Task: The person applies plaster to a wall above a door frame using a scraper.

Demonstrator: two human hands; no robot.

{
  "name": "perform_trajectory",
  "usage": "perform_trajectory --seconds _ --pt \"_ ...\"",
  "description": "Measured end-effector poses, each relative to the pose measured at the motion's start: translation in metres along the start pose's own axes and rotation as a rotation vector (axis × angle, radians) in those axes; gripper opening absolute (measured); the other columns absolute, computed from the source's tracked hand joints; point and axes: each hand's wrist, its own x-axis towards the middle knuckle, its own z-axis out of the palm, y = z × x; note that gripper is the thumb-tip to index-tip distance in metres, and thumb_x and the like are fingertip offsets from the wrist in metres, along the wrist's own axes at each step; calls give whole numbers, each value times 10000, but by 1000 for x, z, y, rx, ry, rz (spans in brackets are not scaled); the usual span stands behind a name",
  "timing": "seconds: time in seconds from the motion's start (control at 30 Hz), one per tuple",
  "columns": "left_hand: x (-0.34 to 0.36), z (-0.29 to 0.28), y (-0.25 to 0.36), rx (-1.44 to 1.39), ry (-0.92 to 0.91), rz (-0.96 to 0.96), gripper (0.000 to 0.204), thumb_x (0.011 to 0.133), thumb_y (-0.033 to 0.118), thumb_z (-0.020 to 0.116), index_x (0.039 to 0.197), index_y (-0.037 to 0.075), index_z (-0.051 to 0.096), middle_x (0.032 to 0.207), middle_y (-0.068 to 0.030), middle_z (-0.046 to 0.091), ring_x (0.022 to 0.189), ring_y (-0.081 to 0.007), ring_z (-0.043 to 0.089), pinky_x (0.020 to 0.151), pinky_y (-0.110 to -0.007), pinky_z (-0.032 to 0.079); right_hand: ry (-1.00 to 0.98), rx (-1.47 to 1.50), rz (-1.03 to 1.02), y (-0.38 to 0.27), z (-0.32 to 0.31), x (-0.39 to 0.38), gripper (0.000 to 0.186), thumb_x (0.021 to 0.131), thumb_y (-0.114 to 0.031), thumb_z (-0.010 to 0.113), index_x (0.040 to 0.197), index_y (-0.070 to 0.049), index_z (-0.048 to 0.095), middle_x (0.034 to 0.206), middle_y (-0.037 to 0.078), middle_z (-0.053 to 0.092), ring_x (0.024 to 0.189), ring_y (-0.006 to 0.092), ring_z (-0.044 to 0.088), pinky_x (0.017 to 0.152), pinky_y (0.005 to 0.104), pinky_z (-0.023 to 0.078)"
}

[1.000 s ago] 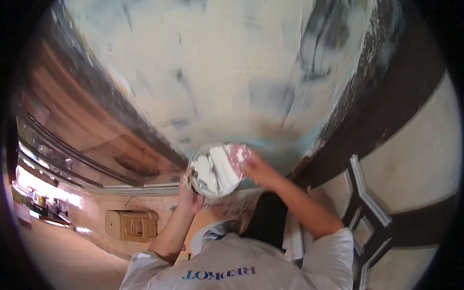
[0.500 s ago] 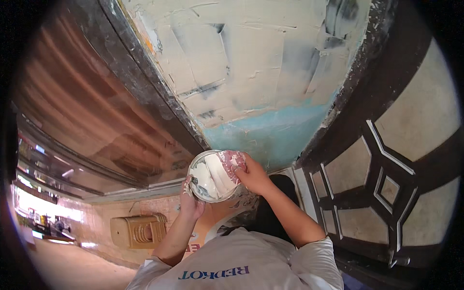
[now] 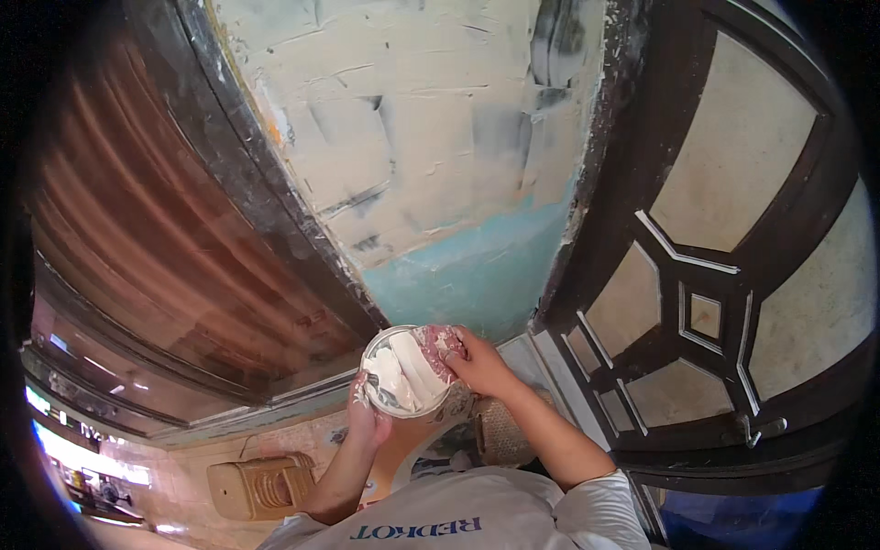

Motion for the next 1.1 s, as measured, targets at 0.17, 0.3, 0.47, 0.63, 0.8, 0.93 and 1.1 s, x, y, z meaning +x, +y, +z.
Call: perform_trajectory --seconds 0.17,0.3,0.47,0.63,0.8,0.93,1.1 --pt "2 30 -42 -22 -34 -43 405 961 290 381 1261 29 454 1263 -112 529 1161 -243 513 1014 -388 390 80 -27 6 9 -44 -22 470 832 -191 591 1246 -9 465 1070 199 618 984 294 615 843 364 469" --pt "-2 64 -85 -68 -36 -55 404 959 291 381 1253 28 464 1250 -112 540 1141 -247 532 1003 -392 409 75 -22 41 16 -100 -36 472 824 -200 600 1232 2 476 1057 208 621 964 297 623 828 364 475" --pt "-13 94 -148 -139 -13 -8 386 959 277 391 1252 37 467 1245 -101 545 1136 -244 537 1004 -386 416 33 -198 -17 11 -164 -56 471 785 -179 607 1200 11 491 1036 222 609 941 341 611 829 386 473" --pt "-34 134 -205 -123 143 98 374 968 271 368 1244 39 466 1250 -99 537 1134 -240 534 1002 -389 417 115 -411 -281 22 -214 -70 459 735 -161 615 1153 6 520 1060 197 579 984 378 552 861 417 443" --pt "-52 124 -230 -172 92 69 412 964 336 354 1234 50 477 1247 -95 539 1139 -248 529 1012 -388 404 35 -572 -323 -10 -223 -95 450 711 -199 629 1113 -18 540 1016 159 553 994 352 519 842 438 410" --pt "-67 129 -218 -164 57 67 409 963 328 350 1224 47 496 1220 -95 562 1127 -235 540 1010 -386 405 78 -535 -309 -13 -213 -109 450 716 -198 613 1121 -18 536 1013 156 552 995 349 514 852 445 394" --pt "-89 122 -185 -104 54 60 390 966 296 368 1224 31 492 1236 -106 551 1135 -234 537 1008 -374 409 140 -381 -257 -6 -182 -122 450 723 -186 603 1129 -5 528 1016 172 565 1020 356 516 864 449 397"
